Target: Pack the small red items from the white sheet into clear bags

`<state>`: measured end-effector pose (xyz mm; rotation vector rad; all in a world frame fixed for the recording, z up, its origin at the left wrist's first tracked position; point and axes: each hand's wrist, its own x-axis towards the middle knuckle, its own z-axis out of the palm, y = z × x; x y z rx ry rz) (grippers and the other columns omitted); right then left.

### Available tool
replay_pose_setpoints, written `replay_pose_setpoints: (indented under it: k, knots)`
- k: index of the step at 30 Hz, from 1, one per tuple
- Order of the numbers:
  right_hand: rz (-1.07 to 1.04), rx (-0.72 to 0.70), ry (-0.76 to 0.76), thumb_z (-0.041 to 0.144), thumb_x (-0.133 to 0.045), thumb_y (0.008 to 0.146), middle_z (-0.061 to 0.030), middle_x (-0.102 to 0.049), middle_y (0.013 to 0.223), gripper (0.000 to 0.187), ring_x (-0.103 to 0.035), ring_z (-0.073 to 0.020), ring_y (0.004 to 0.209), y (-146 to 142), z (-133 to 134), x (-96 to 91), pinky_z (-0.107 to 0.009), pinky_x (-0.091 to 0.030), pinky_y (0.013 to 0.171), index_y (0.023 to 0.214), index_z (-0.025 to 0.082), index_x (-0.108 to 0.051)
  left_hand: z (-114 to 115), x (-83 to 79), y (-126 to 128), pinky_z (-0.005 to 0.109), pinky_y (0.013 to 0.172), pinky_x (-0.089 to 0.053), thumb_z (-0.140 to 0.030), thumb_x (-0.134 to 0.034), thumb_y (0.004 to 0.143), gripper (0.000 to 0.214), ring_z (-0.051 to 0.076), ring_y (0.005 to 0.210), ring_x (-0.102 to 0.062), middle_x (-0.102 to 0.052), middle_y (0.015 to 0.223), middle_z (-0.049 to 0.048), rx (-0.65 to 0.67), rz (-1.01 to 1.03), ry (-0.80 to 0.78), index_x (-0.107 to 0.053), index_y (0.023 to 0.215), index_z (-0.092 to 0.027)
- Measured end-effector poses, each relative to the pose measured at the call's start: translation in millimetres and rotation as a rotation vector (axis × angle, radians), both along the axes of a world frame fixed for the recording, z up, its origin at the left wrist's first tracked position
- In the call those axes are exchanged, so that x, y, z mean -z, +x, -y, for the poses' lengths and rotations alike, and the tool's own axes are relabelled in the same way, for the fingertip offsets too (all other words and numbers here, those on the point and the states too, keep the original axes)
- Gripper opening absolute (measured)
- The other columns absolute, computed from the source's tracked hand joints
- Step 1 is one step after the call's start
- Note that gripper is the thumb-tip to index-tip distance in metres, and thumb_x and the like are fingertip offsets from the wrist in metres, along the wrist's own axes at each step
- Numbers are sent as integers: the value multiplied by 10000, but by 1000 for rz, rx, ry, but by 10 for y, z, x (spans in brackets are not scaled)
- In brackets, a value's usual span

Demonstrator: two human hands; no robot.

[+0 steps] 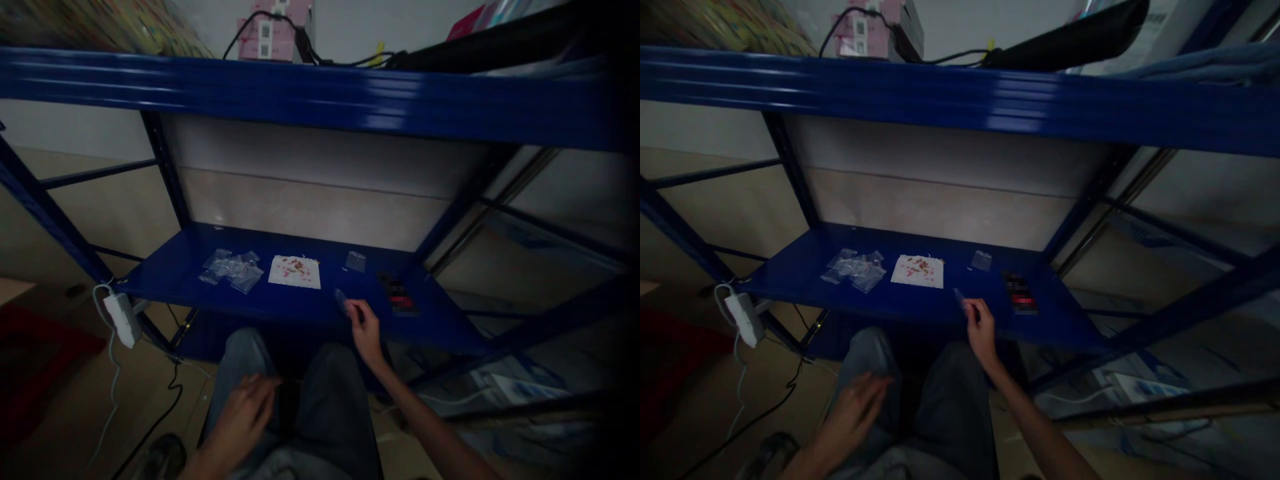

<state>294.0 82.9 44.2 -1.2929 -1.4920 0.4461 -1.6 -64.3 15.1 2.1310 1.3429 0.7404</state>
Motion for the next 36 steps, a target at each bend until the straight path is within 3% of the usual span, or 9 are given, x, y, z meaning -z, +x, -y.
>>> replay_pose_setpoints:
  k: [4, 9, 14, 19, 22, 25, 27, 30, 36]
  knots:
    - [-277, -286, -233, 503, -475, 894, -4, -539, 653, 288, -506, -181, 582, -729, 697, 162, -294, -404, 553, 896, 263, -634, -195, -179, 57, 305, 806, -459, -407, -333, 977, 312, 180, 844, -605, -647, 884, 32, -86, 378, -174, -581, 1021, -222]
    - [-546, -339, -386, 519, -530, 847, 35, -435, 608, 278, -358, -122, 449, -1071, 1129, 283, -237, -263, 406, 931, 262, -596, -332, -119, 199, 230, 565, -422, -546, -461, 897, 413, 140, 640, -558, -597, 704, 10, 75, 643, -322, -589, 822, -161]
    - [-627, -357, -417, 513, -563, 825, 55, -414, 627, 290, -345, -101, 451, -975, 1199, 248, -204, -236, 379, 976, 267, -540, -248, -48, 243, 224, 543, -413, -527, -573, 840, 391, 128, 599, -565, -616, 682, 21, 125, 700, -372, -611, 810, -138]
    - [-514, -470, -393, 450, -584, 825, 52, -497, 648, 337, -478, -133, 513, -891, 1099, 269, -248, -402, 471, 1092, 269, -491, -398, -32, 232, 225, 537, -421, -508, -653, 780, 383, 133, 596, -578, -630, 678, 32, 68, 782, -441, -621, 808, -127]
    - [-335, -309, -276, 367, -638, 775, -15, -592, 842, 335, -589, -203, 784, -852, 1055, 280, -331, -485, 665, 1075, 265, -529, -496, -50, 264, 228, 551, -423, -492, -654, 782, 368, 134, 608, -583, -634, 674, 36, 66, 812, -452, -623, 766, -126]
    - [-160, -148, -111, 303, -642, 778, -49, -604, 1003, 232, -570, -230, 967, -849, 1116, 243, -373, -457, 826, 1000, 263, -588, -503, -54, 330, 223, 551, -410, -479, -666, 777, 352, 125, 593, -576, -636, 660, 29, 52, 812, -462, -627, 766, -129]
    - [-135, -230, -122, 308, -599, 830, -35, -627, 920, 91, -595, -212, 882, -870, 1197, 222, -357, -457, 802, 905, 257, -608, -461, -38, 374, 222, 556, -406, -474, -676, 773, 349, 122, 591, -573, -637, 658, 26, 66, 810, -477, -629, 781, -129]
    - [-205, -386, -236, 360, -585, 858, -6, -628, 729, 134, -599, -185, 685, -902, 1296, 242, -323, -464, 676, 782, 249, -600, -376, -5, 410, 226, 563, -402, -474, -675, 778, 351, 126, 596, -579, -637, 649, 23, 107, 803, -496, -631, 804, -127]
    - [-273, -508, -315, 403, -640, 829, -15, -656, 738, 172, -620, -189, 694, -864, 1248, 287, -329, -479, 678, 800, 234, -627, -358, 4, 371, 231, 562, -404, -464, -621, 836, 341, 125, 589, -579, -632, 649, 27, 169, 772, -510, -617, 807, -125]
